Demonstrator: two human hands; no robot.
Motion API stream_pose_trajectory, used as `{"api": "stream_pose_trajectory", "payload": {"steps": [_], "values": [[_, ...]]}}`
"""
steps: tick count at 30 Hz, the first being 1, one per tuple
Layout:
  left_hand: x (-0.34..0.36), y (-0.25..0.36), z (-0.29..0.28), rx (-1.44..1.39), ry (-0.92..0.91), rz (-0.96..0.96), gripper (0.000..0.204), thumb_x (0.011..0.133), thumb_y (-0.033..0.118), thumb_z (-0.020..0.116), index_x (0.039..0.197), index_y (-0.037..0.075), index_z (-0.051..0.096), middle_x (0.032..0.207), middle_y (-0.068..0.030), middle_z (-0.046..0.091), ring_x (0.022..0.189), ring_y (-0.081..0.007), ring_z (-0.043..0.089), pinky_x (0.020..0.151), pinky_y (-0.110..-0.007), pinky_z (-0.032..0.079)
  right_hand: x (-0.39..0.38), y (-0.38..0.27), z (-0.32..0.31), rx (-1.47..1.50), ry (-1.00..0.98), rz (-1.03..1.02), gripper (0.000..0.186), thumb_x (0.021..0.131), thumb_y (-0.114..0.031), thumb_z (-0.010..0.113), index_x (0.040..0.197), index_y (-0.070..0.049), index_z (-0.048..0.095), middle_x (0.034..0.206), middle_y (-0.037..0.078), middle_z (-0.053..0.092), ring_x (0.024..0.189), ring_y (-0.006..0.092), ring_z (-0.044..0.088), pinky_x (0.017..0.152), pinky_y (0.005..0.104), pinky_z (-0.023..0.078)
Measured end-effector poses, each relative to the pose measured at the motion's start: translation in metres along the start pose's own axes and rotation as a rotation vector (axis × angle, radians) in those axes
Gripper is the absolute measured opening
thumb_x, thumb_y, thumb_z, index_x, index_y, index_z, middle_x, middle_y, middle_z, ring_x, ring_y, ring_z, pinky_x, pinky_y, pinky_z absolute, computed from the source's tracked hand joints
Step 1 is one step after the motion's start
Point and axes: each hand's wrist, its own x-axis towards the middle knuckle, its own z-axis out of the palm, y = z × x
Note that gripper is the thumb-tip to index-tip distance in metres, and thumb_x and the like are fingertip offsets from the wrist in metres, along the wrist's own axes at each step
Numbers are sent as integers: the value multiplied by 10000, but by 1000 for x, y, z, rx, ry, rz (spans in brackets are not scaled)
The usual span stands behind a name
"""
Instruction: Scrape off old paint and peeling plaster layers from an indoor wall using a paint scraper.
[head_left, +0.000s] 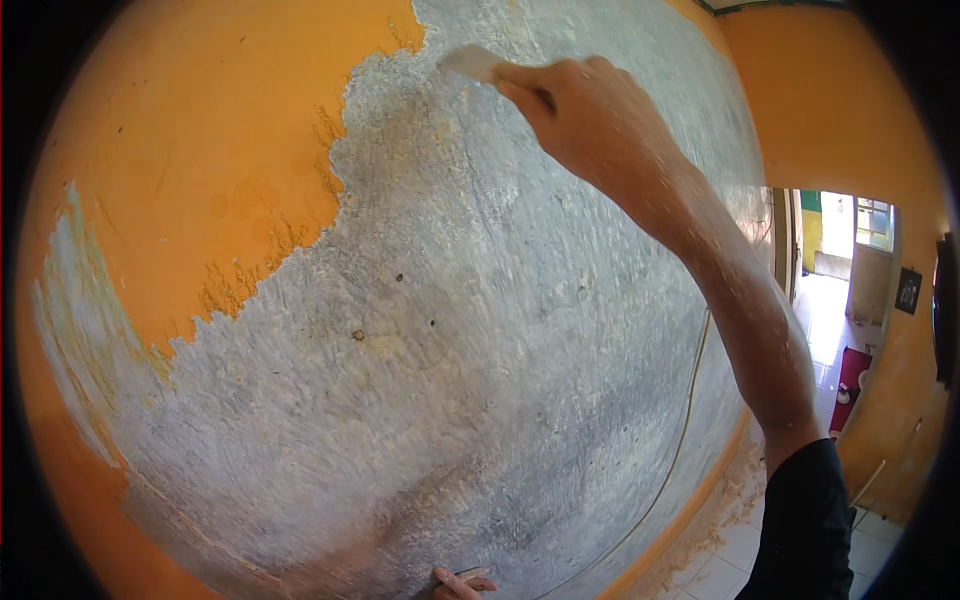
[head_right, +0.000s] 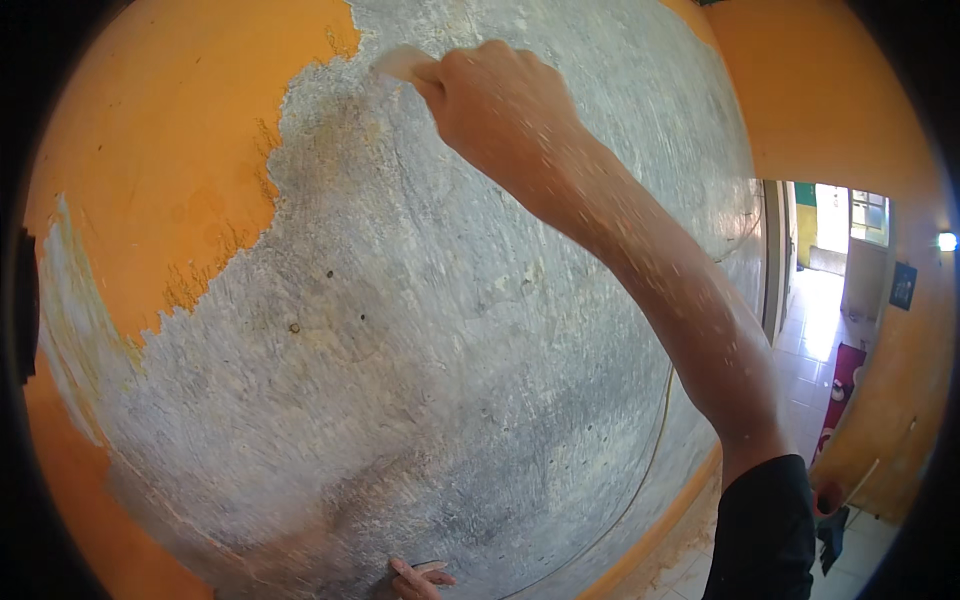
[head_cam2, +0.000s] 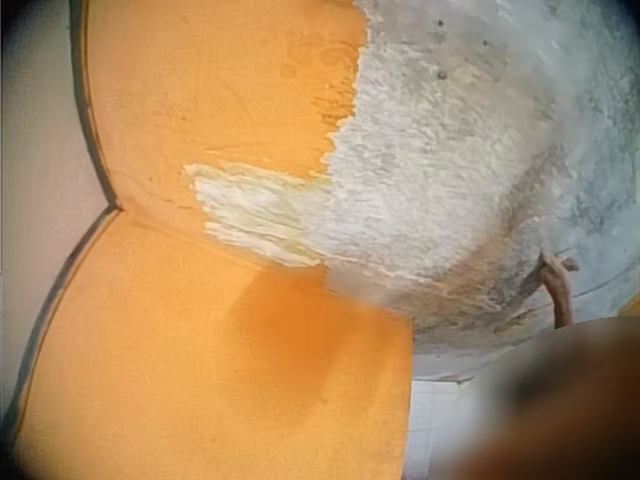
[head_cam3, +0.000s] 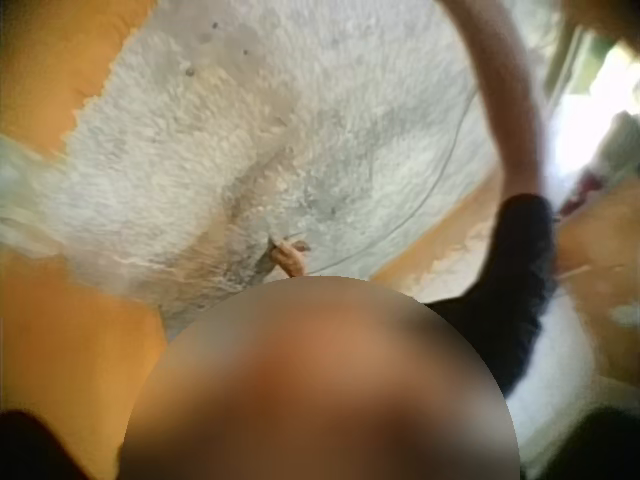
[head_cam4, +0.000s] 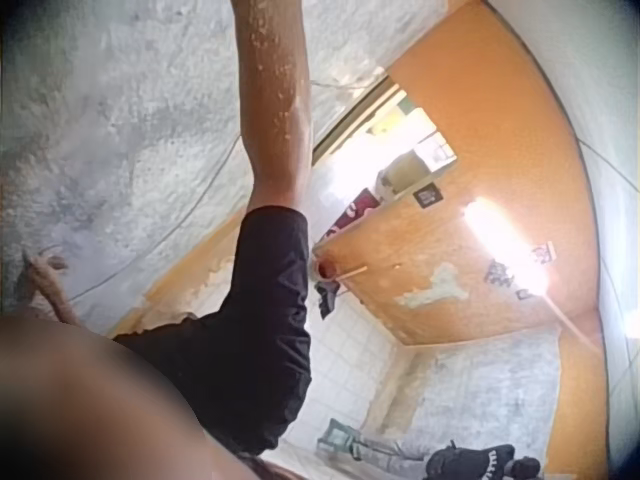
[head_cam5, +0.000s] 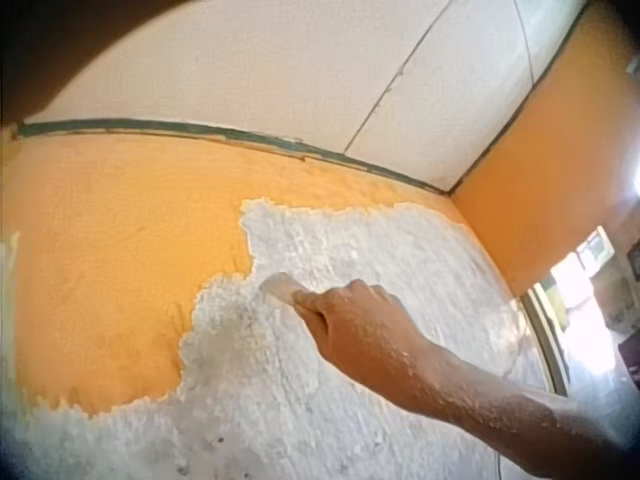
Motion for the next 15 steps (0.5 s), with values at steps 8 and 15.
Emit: {"api": "stream_pose_trajectory", "payload": {"steps": [8, 15], "values": [[16, -21, -14, 182, -110, -209, 904, 921, 692, 174, 1034, -89, 616, 851, -238, 682, 754, -342, 667, 693, -460, 545, 22, -15, -12, 158, -96, 76, 245, 954, -262, 561, 1090, -124, 712, 738, 132, 699, 529, 174, 615, 520, 325, 494], [5, -5, -2, 67, -104, -60, 783, 963, 603, 279, 995, -106, 609, 686, -223, 654, 531, -324, 622, 491, -403, 528, 37, -16, -9, 146, -119, 33, 240, 947, -240, 574, 1066, -87, 716, 783, 130, 712, 537, 159, 624, 501, 303, 493]]}}
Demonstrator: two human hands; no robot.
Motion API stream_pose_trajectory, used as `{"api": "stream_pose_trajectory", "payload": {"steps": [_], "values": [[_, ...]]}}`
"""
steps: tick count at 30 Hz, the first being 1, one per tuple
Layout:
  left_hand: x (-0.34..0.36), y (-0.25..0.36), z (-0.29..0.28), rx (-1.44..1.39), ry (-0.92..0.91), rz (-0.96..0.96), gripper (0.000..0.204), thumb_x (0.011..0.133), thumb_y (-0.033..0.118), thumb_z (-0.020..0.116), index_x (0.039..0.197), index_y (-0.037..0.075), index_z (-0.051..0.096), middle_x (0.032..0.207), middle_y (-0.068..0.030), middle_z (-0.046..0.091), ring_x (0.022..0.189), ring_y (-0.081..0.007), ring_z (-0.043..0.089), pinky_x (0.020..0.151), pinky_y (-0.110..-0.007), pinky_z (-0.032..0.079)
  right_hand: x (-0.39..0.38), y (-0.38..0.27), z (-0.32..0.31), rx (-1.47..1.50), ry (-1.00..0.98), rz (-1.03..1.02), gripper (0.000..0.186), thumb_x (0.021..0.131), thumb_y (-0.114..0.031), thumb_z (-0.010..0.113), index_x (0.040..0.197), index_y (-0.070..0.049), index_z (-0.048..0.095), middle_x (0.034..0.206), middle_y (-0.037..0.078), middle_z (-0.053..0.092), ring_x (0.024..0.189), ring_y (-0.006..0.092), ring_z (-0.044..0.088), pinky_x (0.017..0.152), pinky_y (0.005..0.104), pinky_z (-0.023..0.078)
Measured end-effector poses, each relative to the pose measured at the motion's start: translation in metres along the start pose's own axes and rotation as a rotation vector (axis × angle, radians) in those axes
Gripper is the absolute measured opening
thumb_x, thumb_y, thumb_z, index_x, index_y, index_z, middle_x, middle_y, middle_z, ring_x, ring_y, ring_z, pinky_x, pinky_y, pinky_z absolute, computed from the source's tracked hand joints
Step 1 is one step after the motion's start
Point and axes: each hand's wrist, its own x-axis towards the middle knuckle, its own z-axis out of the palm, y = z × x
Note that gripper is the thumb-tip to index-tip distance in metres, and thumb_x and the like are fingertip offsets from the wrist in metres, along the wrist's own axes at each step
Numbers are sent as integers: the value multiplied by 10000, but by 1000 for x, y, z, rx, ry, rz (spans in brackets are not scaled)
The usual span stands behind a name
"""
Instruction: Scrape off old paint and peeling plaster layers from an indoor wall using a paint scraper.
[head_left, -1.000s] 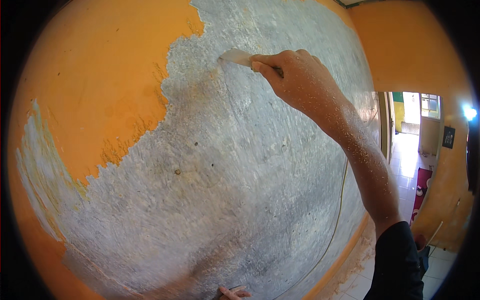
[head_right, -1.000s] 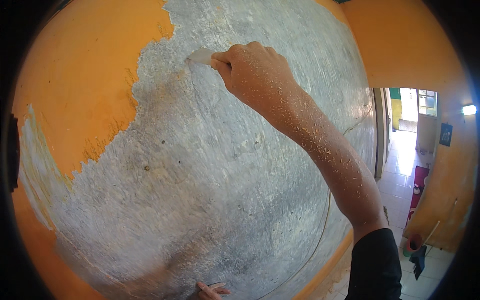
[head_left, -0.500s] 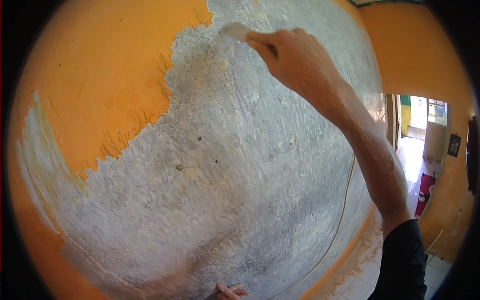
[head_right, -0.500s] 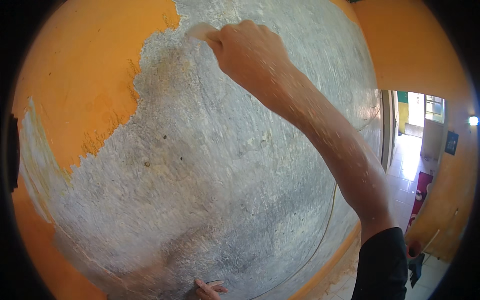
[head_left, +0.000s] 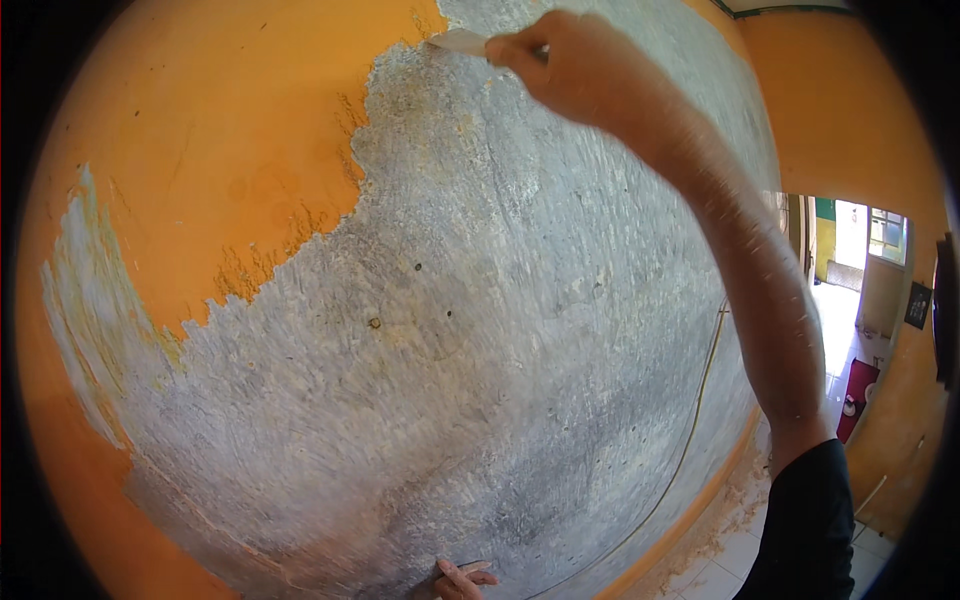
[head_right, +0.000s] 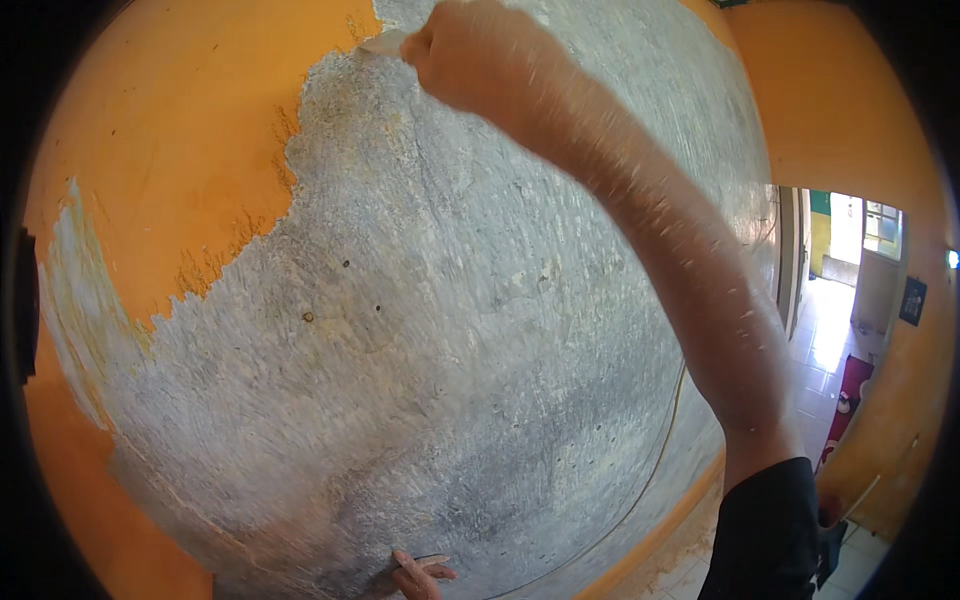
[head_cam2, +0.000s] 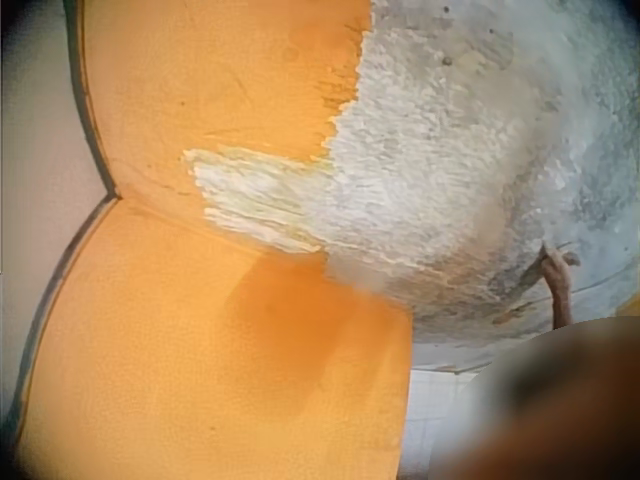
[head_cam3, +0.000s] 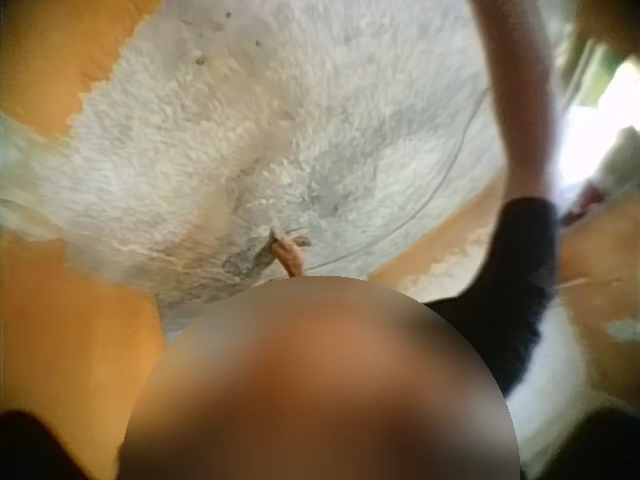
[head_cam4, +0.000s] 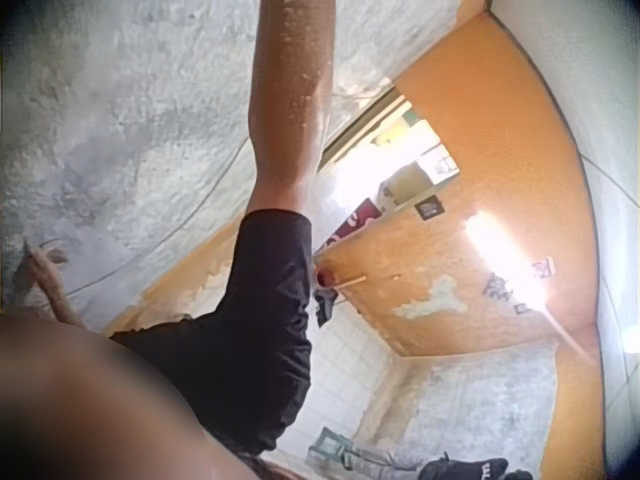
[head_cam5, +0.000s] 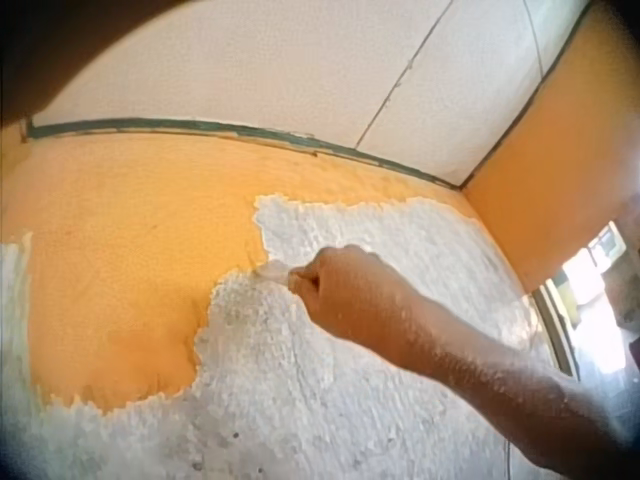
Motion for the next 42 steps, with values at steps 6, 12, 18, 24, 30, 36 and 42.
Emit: {"api": "stream_pose_trajectory", "payload": {"steps": [6, 12, 18, 24, 30, 36, 42], "values": [[15, -36, -10, -22, 29, 70, 769, 981, 565, 281, 895, -126, 607, 624, -215, 637, 452, -310, 593, 422, -383, 509, 0, -2, 7, -69, 42, -73, 261, 956, -241, 569, 1091, -60, 699, 782, 135, 709, 511, 147, 596, 464, 255, 452], [20, -27, -10, -76, 41, 11, 764, 982, 559, 298, 822, -123, 602, 618, -210, 634, 452, -299, 599, 427, -371, 519, 6, -21, -14, 36, -58, 37, 326, 940, -259, 526, 1058, 0, 683, 897, 247, 673, 759, 385, 665, 703, 434, 523], [9, -4, -8, -42, 21, 83, 739, 980, 557, 321, 819, -99, 621, 590, -178, 634, 435, -266, 594, 415, -347, 506, 6, -30, -23, 3, -103, 77, 311, 918, -229, 521, 939, 32, 688, 907, 242, 676, 845, 388, 660, 767, 445, 516], [-9, 32, 0, -23, -44, 85, 780, 980, 569, 298, 668, -55, 646, 529, -123, 624, 420, -221, 593, 414, -325, 492, 38, -17, -33, 14, -146, -59, 347, 924, -269, 517, 964, 41, 668, 956, 270, 660, 865, 434, 641, 776, 472, 510], [-8, 24, -1, -43, -61, 130, 811, 980, 577, 281, 618, -44, 657, 538, -124, 633, 438, -213, 609, 437, -312, 503, 25, -13, -35, 24, -82, -20, 337, 907, -263, 534, 921, 38, 687, 902, 252, 674, 863, 415, 649, 771, 459, 512], [-18, 41, -4, -80, -75, 108, 795, 985, 557, 303, 607, -54, 642, 546, -135, 633, 459, -226, 620, 458, -329, 521, 26, -13, -30, -71, -61, -36, 352, 894, -302, 562, 972, 16, 692, 907, 249, 675, 810, 384, 662, 739, 433, 517], [-13, 43, -7, -84, -148, 92, 769, 990, 546, 299, 682, -67, 647, 606, -154, 652, 485, -235, 628, 479, -351, 534, 8, -25, -22, -28, -82, 7, 354, 884, -296, 570, 874, 38, 687, 884, 243, 671, 798, 394, 659, 729, 450, 516]]}}
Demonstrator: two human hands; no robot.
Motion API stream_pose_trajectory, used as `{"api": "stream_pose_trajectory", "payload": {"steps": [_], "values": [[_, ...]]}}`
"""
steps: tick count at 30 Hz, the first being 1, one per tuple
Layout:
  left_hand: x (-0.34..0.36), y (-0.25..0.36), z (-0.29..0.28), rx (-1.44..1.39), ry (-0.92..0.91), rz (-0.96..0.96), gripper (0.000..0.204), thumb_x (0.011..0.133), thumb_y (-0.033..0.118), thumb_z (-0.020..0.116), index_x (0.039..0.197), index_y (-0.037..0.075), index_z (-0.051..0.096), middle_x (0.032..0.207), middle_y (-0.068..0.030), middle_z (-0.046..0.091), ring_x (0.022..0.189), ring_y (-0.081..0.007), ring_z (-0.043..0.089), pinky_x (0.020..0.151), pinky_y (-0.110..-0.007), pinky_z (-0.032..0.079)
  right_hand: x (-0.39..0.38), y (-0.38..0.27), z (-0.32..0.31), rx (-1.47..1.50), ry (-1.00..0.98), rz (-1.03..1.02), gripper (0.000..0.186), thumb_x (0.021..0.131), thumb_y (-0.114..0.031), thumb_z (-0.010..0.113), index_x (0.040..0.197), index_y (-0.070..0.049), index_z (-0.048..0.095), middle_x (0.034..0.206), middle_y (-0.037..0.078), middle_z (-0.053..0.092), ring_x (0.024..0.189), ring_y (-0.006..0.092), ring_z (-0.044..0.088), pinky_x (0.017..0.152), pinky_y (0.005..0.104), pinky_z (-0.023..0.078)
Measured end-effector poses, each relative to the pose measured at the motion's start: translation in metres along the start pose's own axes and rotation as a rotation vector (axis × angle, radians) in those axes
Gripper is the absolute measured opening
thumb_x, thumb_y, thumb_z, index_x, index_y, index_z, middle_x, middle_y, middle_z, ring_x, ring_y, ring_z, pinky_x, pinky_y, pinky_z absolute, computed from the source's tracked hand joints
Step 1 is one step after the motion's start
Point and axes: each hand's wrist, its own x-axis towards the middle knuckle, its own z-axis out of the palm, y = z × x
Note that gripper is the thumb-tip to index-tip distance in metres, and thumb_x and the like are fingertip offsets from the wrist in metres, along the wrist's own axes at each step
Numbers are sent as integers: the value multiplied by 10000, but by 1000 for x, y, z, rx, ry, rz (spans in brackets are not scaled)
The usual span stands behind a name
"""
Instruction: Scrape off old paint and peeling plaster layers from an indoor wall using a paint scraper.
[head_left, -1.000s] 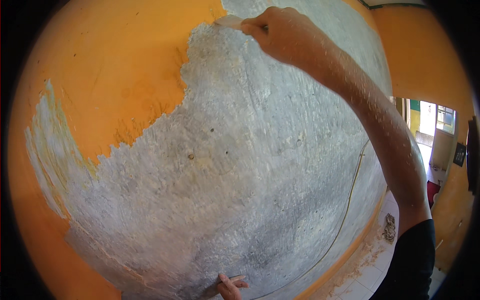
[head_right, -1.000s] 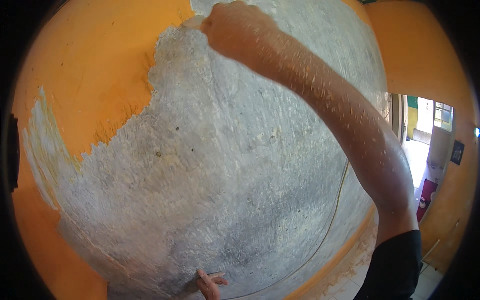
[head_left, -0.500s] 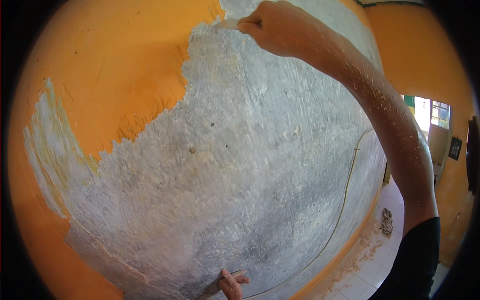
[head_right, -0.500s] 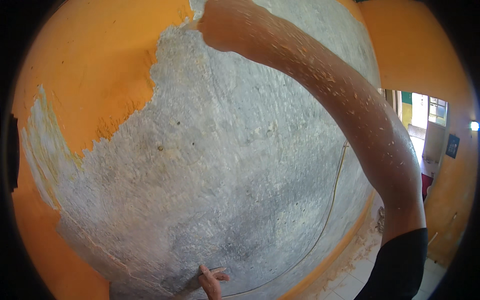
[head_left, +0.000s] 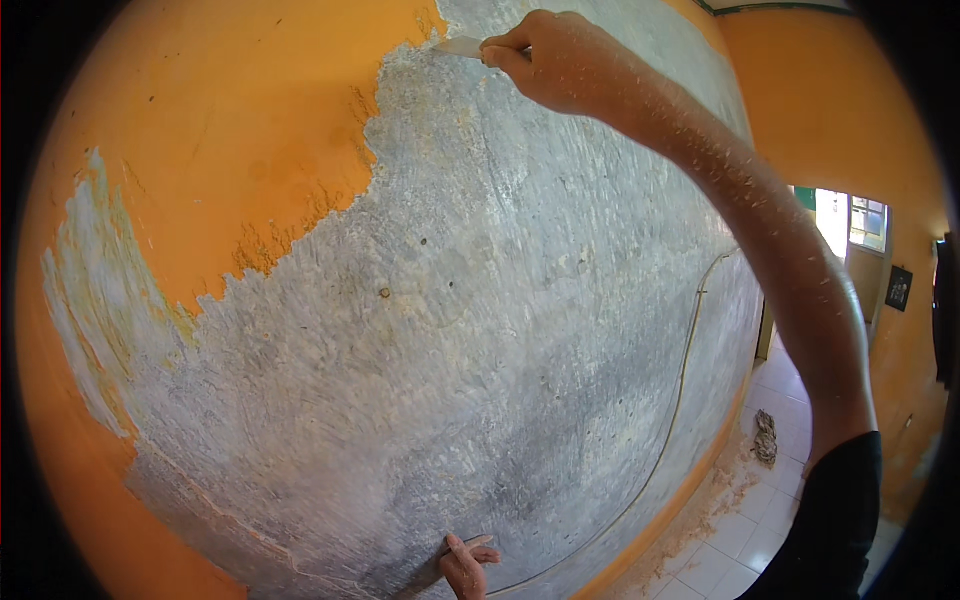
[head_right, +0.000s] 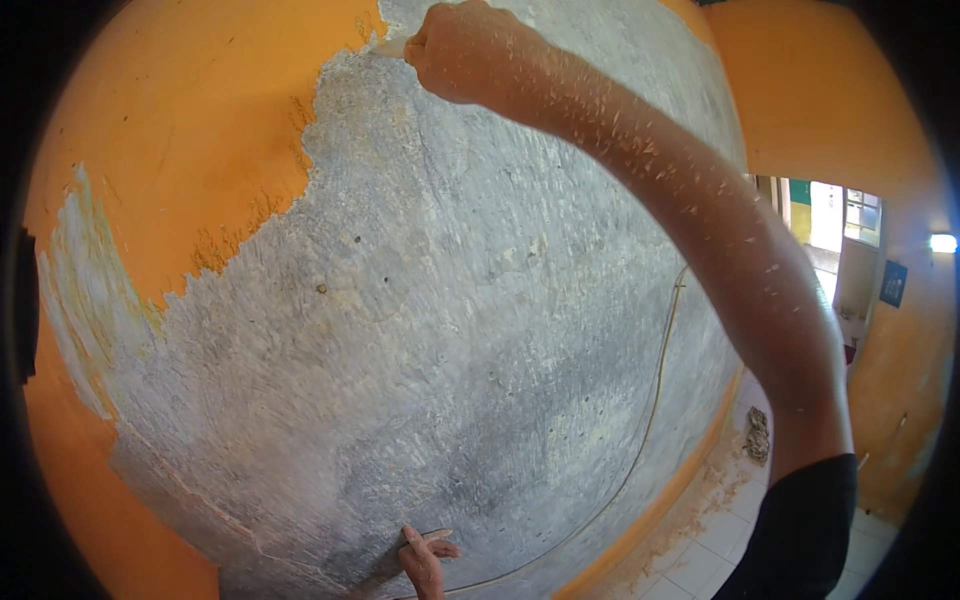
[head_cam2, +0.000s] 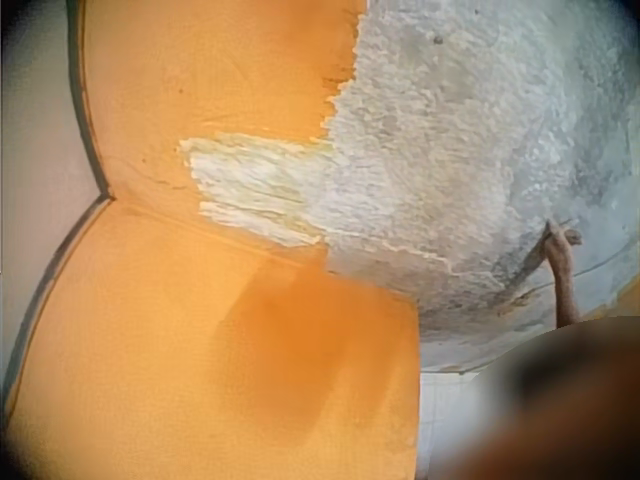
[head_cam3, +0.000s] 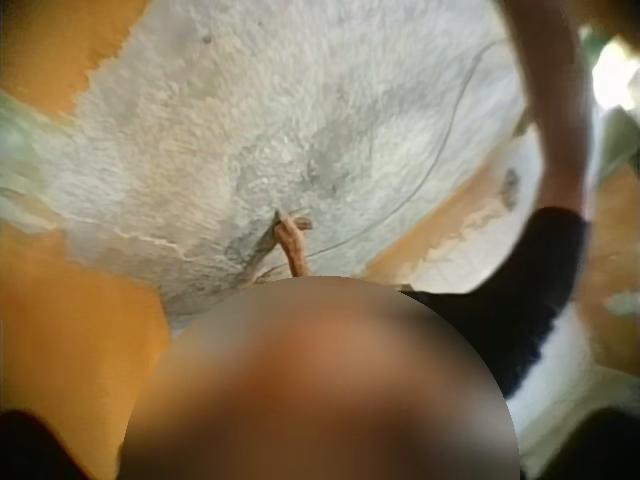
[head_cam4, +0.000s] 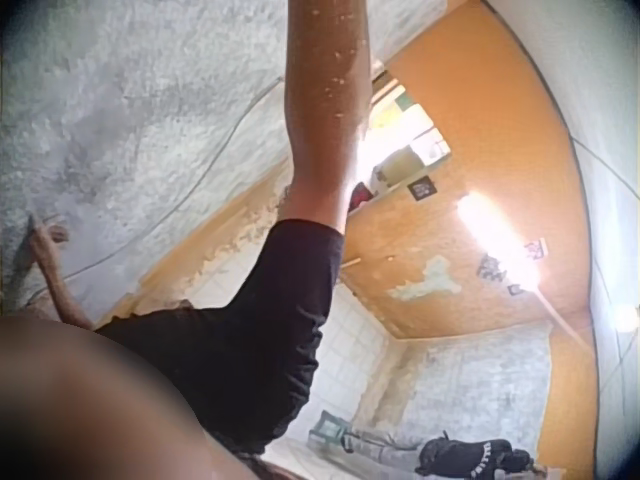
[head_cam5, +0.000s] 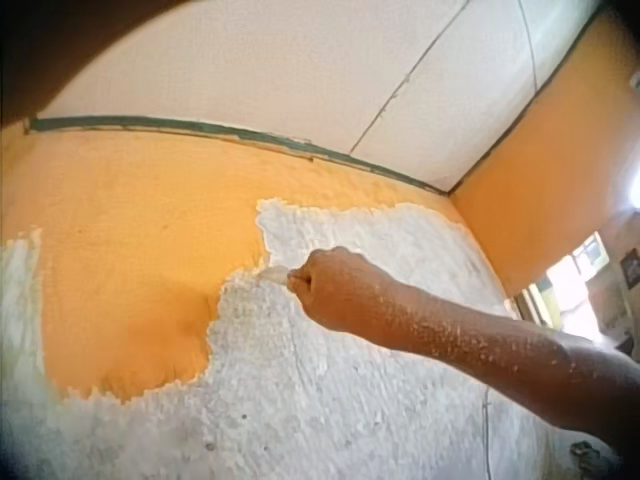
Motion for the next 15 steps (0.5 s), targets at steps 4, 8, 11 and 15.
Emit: {"api": "stream_pose_trajectory", "payload": {"steps": [4, 8, 11, 15], "values": [[0, -4, -5, -77, -77, -66, 664, 990, 500, 373, 777, -60, 660, 672, -159, 669, 534, -224, 641, 502, -361, 540, 9, 15, -19, 76, -38, -20, 343, 893, -283, 550, 903, 29, 693, 869, 250, 669, 796, 403, 662, 727, 463, 524], [1, 9, -3, 241, 1, -96, 939, 961, 632, 158, 750, -111, 691, 596, -173, 656, 505, -224, 652, 501, -318, 560, -13, 6, 28, -48, 119, -97, 277, 956, -265, 568, 1063, -52, 710, 800, 150, 707, 511, 175, 599, 463, 265, 451], [5, 10, 3, 238, -74, -97, 927, 967, 621, 145, 831, -110, 699, 607, -175, 660, 516, -228, 656, 512, -317, 562, 14, 35, 15, -77, 73, -63, 282, 953, -284, 571, 1069, -70, 713, 789, 154, 705, 503, 176, 581, 461, 283, 443], [6, 11, -2, 229, -77, -118, 912, 969, 617, 142, 893, -100, 700, 627, -176, 666, 529, -231, 661, 510, -313, 558, 4, 23, 23, -66, 92, -70, 265, 951, -278, 576, 1054, -82, 723, 750, 128, 700, 490, 151, 552, 451, 273, 412]]}}
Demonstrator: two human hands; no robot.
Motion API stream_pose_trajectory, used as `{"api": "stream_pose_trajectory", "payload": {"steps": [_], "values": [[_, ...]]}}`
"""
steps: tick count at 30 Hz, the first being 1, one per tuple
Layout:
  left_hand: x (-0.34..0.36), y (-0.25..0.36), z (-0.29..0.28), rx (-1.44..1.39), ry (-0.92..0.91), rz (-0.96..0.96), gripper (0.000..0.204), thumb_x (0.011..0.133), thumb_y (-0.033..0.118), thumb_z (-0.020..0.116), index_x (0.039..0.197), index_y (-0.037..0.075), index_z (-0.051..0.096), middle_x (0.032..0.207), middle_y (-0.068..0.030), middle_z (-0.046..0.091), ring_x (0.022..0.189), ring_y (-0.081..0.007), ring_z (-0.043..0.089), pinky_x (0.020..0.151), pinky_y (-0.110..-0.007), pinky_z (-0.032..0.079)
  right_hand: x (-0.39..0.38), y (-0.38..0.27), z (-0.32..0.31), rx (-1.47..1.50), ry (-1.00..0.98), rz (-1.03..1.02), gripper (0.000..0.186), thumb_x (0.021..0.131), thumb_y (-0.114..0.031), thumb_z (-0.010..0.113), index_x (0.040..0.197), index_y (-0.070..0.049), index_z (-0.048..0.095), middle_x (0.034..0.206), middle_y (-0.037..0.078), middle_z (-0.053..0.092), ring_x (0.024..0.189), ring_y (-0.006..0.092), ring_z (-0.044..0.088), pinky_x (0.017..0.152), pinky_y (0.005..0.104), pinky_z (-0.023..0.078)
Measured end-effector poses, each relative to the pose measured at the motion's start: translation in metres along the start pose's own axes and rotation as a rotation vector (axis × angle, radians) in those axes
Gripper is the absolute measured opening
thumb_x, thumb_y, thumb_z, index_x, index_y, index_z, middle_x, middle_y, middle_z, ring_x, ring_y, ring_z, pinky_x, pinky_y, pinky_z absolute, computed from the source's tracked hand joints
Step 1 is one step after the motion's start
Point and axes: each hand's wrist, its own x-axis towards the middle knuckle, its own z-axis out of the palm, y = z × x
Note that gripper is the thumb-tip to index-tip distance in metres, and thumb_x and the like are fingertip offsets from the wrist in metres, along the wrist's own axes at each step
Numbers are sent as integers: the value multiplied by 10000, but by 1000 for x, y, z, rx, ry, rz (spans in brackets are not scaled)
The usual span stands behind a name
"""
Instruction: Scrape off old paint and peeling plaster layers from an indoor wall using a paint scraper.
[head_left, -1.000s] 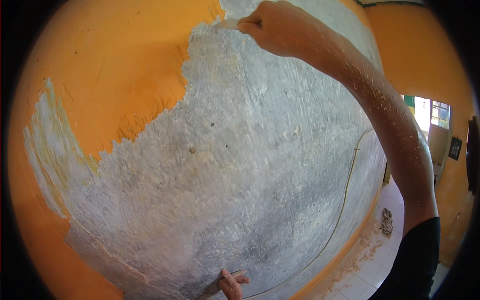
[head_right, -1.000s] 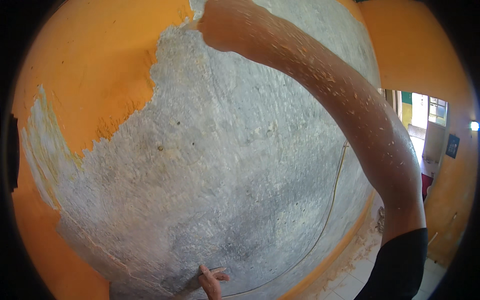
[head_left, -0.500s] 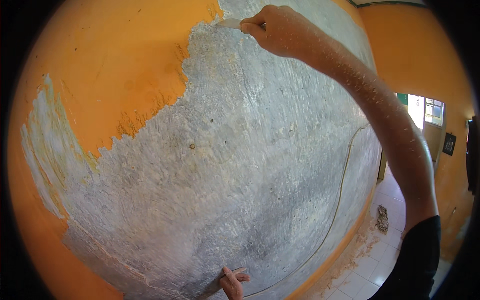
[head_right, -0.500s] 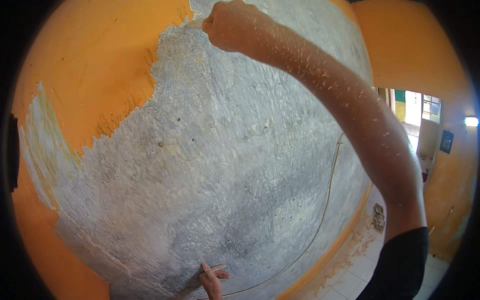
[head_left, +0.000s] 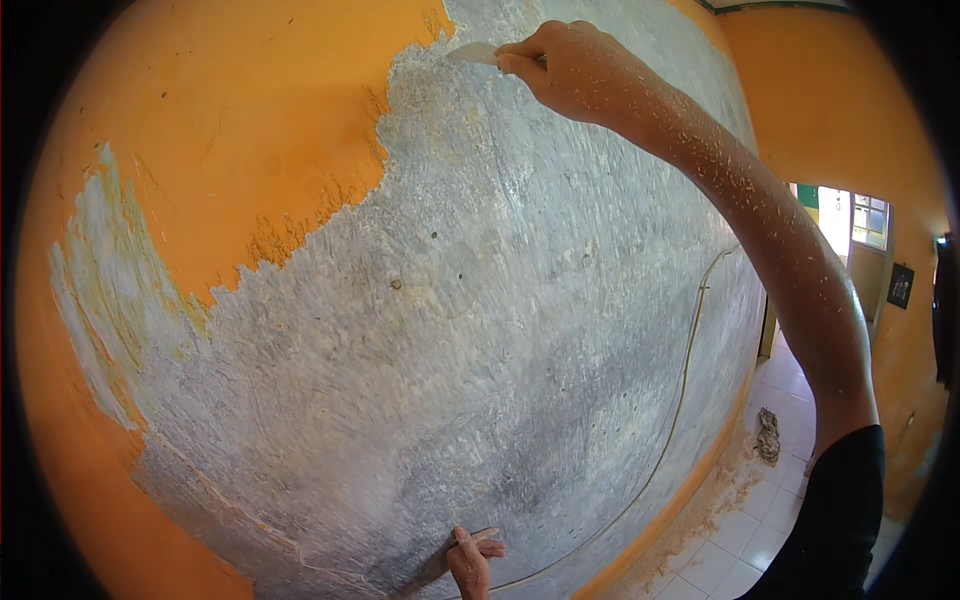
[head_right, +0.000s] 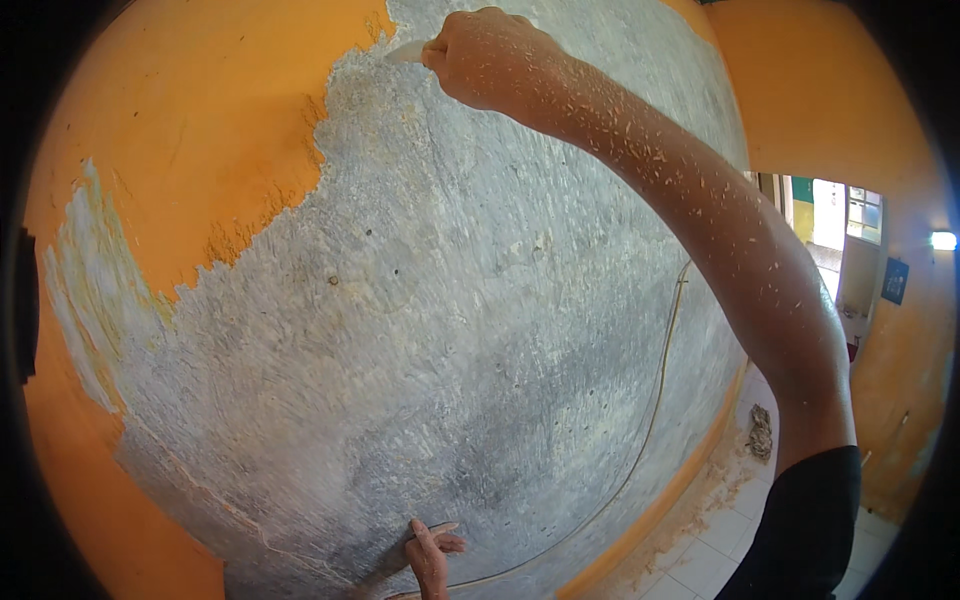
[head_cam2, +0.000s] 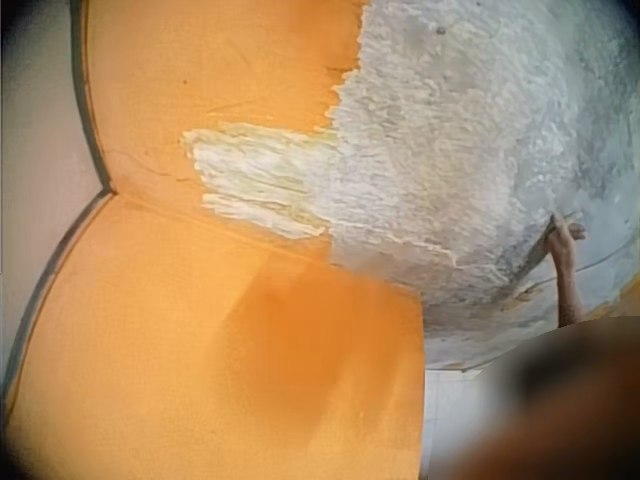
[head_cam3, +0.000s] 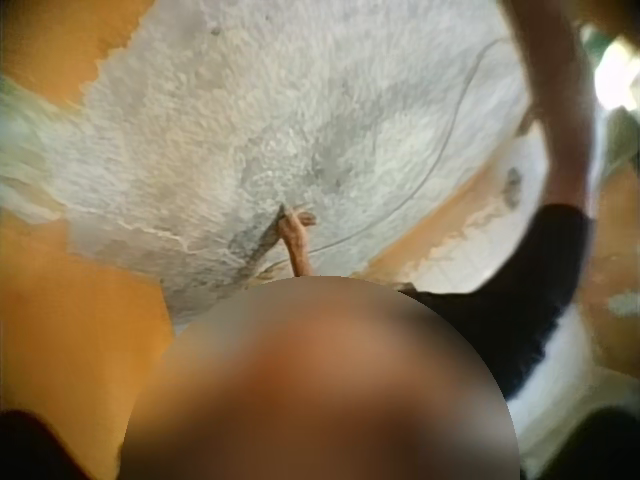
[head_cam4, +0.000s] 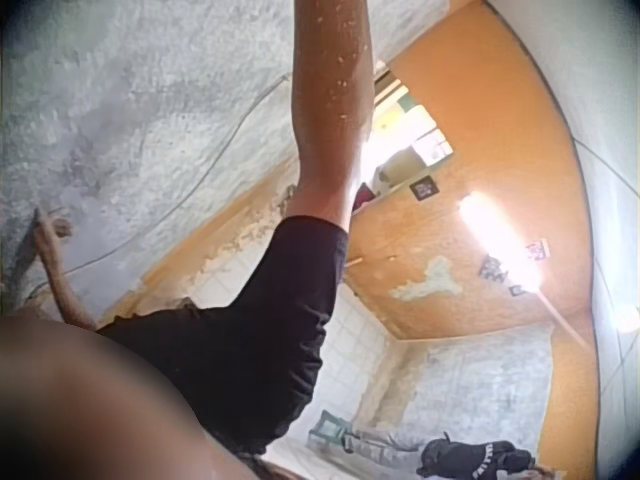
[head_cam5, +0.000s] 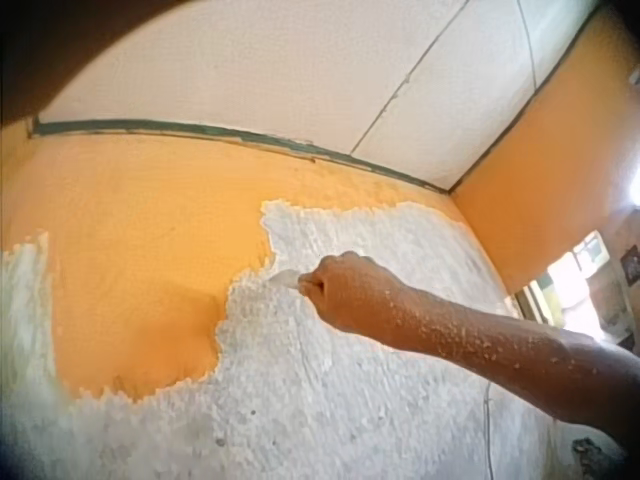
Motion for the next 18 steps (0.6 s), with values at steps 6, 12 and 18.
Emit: {"api": "stream_pose_trajectory", "payload": {"steps": [6, 12, 18], "values": [[-2, -11, -2, -59, 6, 7, 872, 974, 606, 189, 906, -98, 698, 634, -188, 663, 544, -235, 666, 507, -310, 553, 13, 4, -8, 13, -27, -57, 279, 947, -294, 585, 1042, -71, 724, 803, 117, 711, 513, 120, 565, 467, 230, 429], [-3, -9, 9, -62, -4, 133, 831, 982, 583, 240, 894, -109, 691, 628, -184, 654, 540, -235, 662, 501, -318, 549, 31, 7, 5, 124, 1, 127, 306, 954, -299, 556, 1090, -68, 705, 788, 126, 703, 555, 180, 587, 504, 283, 469], [-6, 9, 28, -109, -60, 191, 815, 978, 581, 270, 869, -106, 693, 616, -177, 650, 526, -241, 654, 509, -333, 552, 20, 6, -19, -65, -97, 22, 305, 939, -328, 568, 1058, -92, 720, 834, 157, 708, 623, 210, 635, 581, 311, 509]]}}
